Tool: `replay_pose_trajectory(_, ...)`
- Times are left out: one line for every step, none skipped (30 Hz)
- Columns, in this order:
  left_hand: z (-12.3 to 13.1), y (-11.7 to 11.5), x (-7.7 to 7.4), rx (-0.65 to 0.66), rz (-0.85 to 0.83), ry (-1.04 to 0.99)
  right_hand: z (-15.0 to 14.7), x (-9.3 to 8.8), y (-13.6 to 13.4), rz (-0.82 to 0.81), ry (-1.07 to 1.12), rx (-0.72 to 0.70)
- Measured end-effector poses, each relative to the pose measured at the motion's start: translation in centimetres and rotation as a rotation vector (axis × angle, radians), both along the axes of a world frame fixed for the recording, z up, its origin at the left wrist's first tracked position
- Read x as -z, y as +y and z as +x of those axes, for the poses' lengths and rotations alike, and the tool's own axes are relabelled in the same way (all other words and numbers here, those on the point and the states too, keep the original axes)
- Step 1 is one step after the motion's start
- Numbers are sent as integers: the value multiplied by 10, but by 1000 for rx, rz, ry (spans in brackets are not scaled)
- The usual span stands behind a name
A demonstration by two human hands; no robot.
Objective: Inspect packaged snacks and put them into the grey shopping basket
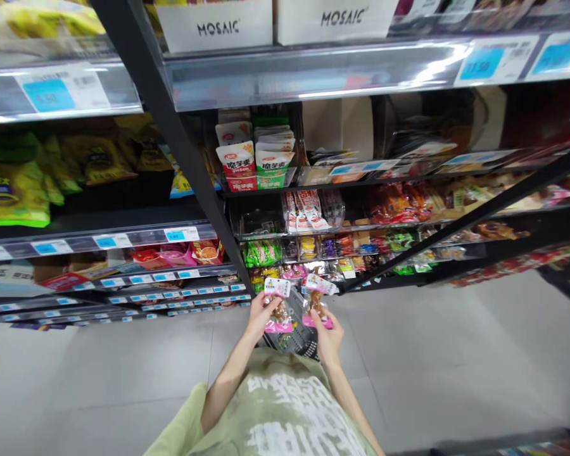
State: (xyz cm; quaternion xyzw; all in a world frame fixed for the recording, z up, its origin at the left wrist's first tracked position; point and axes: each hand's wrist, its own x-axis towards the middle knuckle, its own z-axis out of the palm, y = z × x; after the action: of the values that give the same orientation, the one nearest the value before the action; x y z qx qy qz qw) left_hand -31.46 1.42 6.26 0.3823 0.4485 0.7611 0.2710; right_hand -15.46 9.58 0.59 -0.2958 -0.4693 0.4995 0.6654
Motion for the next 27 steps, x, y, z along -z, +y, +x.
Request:
replay_pose_trajectory(-2, -4, -3, -2, 5, 4, 2, 2, 2, -12, 28, -2)
replay_pose_trajectory(-3, -8, -7, -12, 8, 14, 4, 5, 4, -24, 63, -21)
replay_pose_trajectory(-3, -12, -11, -31, 10, 32, 5, 7, 4, -34, 104, -54)
replay_pose_trajectory(-3, -16, -15, -67, 13, 61, 6, 9, 4, -45, 141, -96)
replay_pose_trajectory(-2, -20, -18, -117, 20, 99, 6, 11, 2, -56, 168, -142)
replay_pose_trajectory(0, -23, -21, -170, 32, 143, 5, 13, 0, -61, 179, -189)
replay_pose_trajectory(2, -26, -24, -212, 49, 186, 4, 13, -3, -60, 174, -236)
replay_pose_trajectory(4, -28, -26, -234, 66, 227, 3, 13, -5, -56, 158, -281)
replay_pose_trajectory(7, -30, -28, -226, 77, 269, 3, 12, -8, -56, 139, -326)
replay_pose_trajectory(10, -32, -30, -193, 79, 305, 2, 11, -11, -64, 124, -369)
replay_pose_trajectory(13, -33, -31, -136, 74, 333, 2, 8, -14, -79, 117, -406)
replay_pose_trajectory(16, -35, -32, -74, 68, 354, 2, 5, -16, -96, 118, -435)
replay_pose_trajectory(19, -36, -34, -11, 62, 370, 2, 2, -19, -109, 125, -458)
replay_pose_trajectory(21, -37, -35, 44, 55, 384, 3, -2, -21, -118, 135, -474)
replay_pose_trajectory(24, -38, -36, 87, 48, 399, 4, -5, -23, -122, 145, -488)
replay_pose_trajectory(26, -39, -36, 116, 40, 420, 4, -8, -25, -120, 154, -498)
replay_pose_trajectory(27, -40, -36, 135, 30, 449, 5, -10, -26, -116, 160, -498)
replay_pose_trajectory(28, -40, -36, 146, 19, 477, 6, -11, -28, -110, 156, -492)
replay_pose_trajectory(29, -40, -36, 150, 9, 497, 7, -12, -29, -103, 137, -484)
replay_pose_trajectory(29, -40, -35, 147, 6, 509, 8, -12, -29, -90, 106, -474)
replay_pose_trajectory(29, -40, -34, 139, 5, 513, 9, -12, -30, -72, 69, -469)
replay_pose_trajectory(29, -39, -32, 131, 3, 512, 10, -12, -30, -50, 35, -468)
replay_pose_trajectory(30, -39, -31, 121, -1, 510, 11, -13, -31, -25, 9, -470)
replay_pose_trajectory(30, -39, -30, 113, -7, 506, 12, -14, -31, -1, -8, -474)
replay_pose_trajectory(30, -39, -29, 109, -15, 500, 13, -15, -31, 17, -15, -474)
replay_pose_trajectory(31, -39, -29, 111, -22, 492, 14, -16, -32, 26, -17, -471)
replay_pose_trajectory(32, -40, -28, 118, -27, 481, 14, -17, -32, 27, -17, -467)
